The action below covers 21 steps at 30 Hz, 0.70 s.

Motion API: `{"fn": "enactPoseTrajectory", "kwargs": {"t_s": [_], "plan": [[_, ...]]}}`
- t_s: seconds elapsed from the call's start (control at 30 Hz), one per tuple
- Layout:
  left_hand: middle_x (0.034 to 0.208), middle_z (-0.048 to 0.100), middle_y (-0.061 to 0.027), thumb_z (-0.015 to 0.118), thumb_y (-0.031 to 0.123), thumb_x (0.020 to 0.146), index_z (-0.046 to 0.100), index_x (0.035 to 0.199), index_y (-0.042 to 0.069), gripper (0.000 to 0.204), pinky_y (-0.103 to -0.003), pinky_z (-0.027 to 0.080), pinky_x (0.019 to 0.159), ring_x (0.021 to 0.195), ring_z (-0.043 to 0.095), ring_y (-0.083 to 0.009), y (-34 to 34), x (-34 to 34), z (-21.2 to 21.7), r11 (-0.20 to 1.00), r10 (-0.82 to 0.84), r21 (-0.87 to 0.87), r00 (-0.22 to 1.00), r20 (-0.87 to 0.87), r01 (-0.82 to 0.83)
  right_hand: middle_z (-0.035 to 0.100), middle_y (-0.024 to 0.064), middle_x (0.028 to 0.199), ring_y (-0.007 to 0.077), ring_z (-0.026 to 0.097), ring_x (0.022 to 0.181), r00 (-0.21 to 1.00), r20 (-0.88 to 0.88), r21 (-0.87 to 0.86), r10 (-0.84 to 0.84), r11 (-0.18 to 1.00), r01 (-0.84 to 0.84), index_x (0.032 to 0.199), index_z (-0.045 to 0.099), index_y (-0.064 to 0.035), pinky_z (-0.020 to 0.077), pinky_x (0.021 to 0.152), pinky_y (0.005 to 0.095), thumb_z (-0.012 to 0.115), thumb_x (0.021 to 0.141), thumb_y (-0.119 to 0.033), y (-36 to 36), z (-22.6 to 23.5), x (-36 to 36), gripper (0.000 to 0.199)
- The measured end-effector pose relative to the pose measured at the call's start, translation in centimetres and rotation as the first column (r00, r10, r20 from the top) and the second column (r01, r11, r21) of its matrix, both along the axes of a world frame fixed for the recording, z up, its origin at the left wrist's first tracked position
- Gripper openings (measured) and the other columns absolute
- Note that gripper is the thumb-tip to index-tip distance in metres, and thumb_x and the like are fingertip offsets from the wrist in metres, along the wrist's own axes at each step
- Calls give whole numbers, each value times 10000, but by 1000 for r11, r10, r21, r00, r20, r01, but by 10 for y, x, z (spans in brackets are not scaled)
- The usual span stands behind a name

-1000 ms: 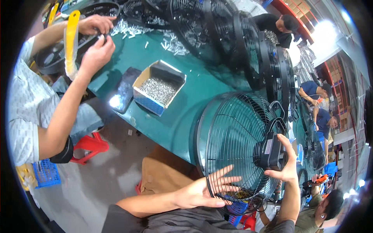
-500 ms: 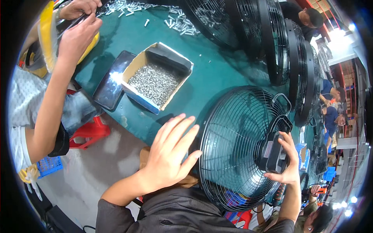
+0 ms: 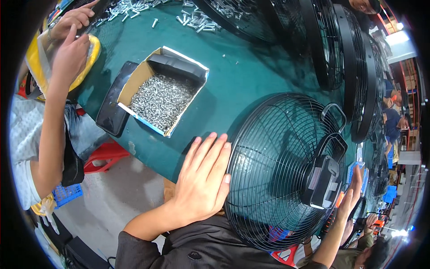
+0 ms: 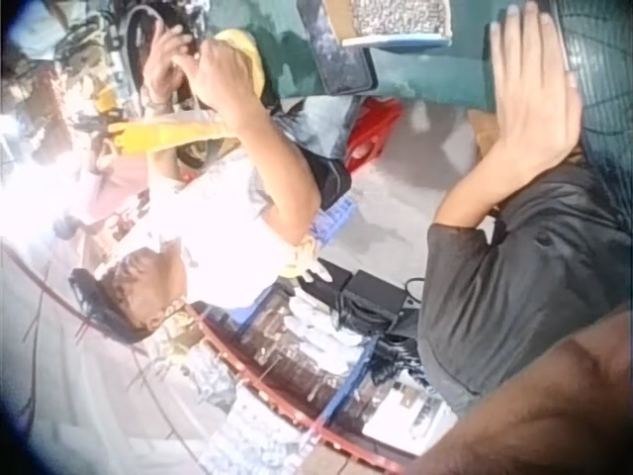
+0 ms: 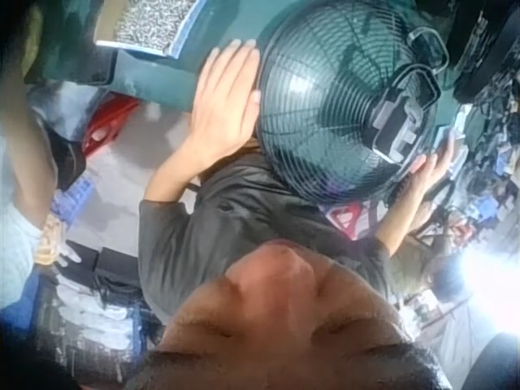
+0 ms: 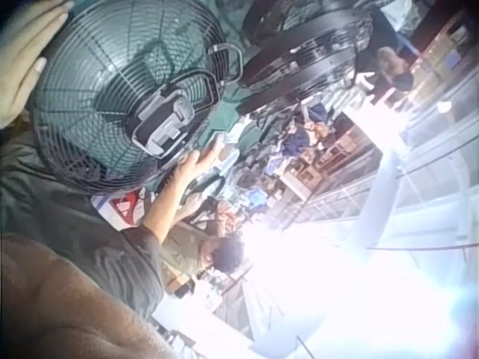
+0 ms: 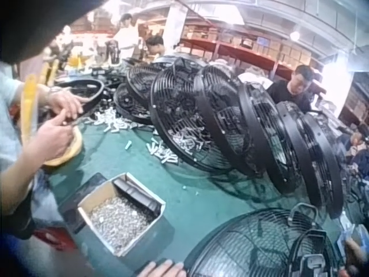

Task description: Assembling the outer guard and frame components of industrial electric fans using a power screwdriver.

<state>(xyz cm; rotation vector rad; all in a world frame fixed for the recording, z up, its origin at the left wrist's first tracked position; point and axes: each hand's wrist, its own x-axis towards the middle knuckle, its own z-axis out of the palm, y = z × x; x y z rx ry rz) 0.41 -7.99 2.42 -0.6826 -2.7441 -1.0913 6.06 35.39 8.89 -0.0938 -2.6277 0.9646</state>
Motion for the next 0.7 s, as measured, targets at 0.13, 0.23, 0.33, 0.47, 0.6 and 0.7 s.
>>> {"fn": "enactPoseTrajectory", "kwargs": {"t_s": [0.13, 0.23, 0.33, 0.47, 0.6, 0.7], "plan": [[1469, 307, -348, 575, 125, 891, 305, 1408, -158, 647, -496, 213, 1160, 1376, 314, -480, 15, 0, 2, 916, -92, 397, 993, 79, 53, 389, 213, 1488, 299, 317, 1425, 934, 71, -305, -349, 884, 354, 1439, 358, 69, 186, 1184, 415, 379, 1012, -469, 24, -34, 45, 687], [1526, 220, -320, 572, 171, 921, 169, 1470, -138, 748, -471, 183, 1169, 1430, 223, -444, 33, 2, 1, 858, -106, 513, 985, 139, 20, 369, 216, 1500, 302, 317, 1420, 971, 58, -431, -233, 871, 235, 1469, 321, 41, 200, 1175, 395, 250, 1027, -524, 29, -52, 61, 721], [1523, 242, -308, 584, 170, 915, 195, 1465, -135, 740, -454, 181, 1171, 1428, 238, -429, 48, 4, -2, 784, -54, 620, 990, 132, -40, 343, 207, 1521, 287, 295, 1428, 983, 5, -580, -184, 800, 153, 1484, 318, 13, 182, 1177, 397, 205, 1032, -529, 29, -53, 67, 715], [1495, 332, -274, 589, 148, 914, 271, 1446, -125, 677, -409, 219, 1162, 1410, 313, -365, 44, 5, -4, 684, -1, 717, 982, 188, -137, 344, 229, 1513, 293, 330, 1407, 969, -4, -624, -246, 758, 190, 1490, 314, -4, 193, 1171, 396, 221, 1017, -568, 5, -47, 73, 743], [1496, 357, -247, 531, 92, 910, 262, 1459, -116, 646, -382, 204, 1169, 1420, 313, -312, 6, -3, 1, 649, -64, 745, 965, 253, -152, 359, 230, 1498, 295, 338, 1400, 913, 14, -669, -408, 675, 312, 1485, 291, 19, 209, 1168, 406, 226, 1015, -570, -53, -49, 92, 757], [1510, 343, -244, 496, 78, 874, 250, 1465, -117, 670, -389, 149, 1187, 1438, 286, -304, -16, -16, 4, 686, -90, 719, 968, 235, -111, 365, 227, 1494, 302, 321, 1412, 939, -27, -688, -343, 688, 232, 1455, 306, 61, 197, 1177, 407, 297, 1005, -535, -84, -51, 101, 746]]}}
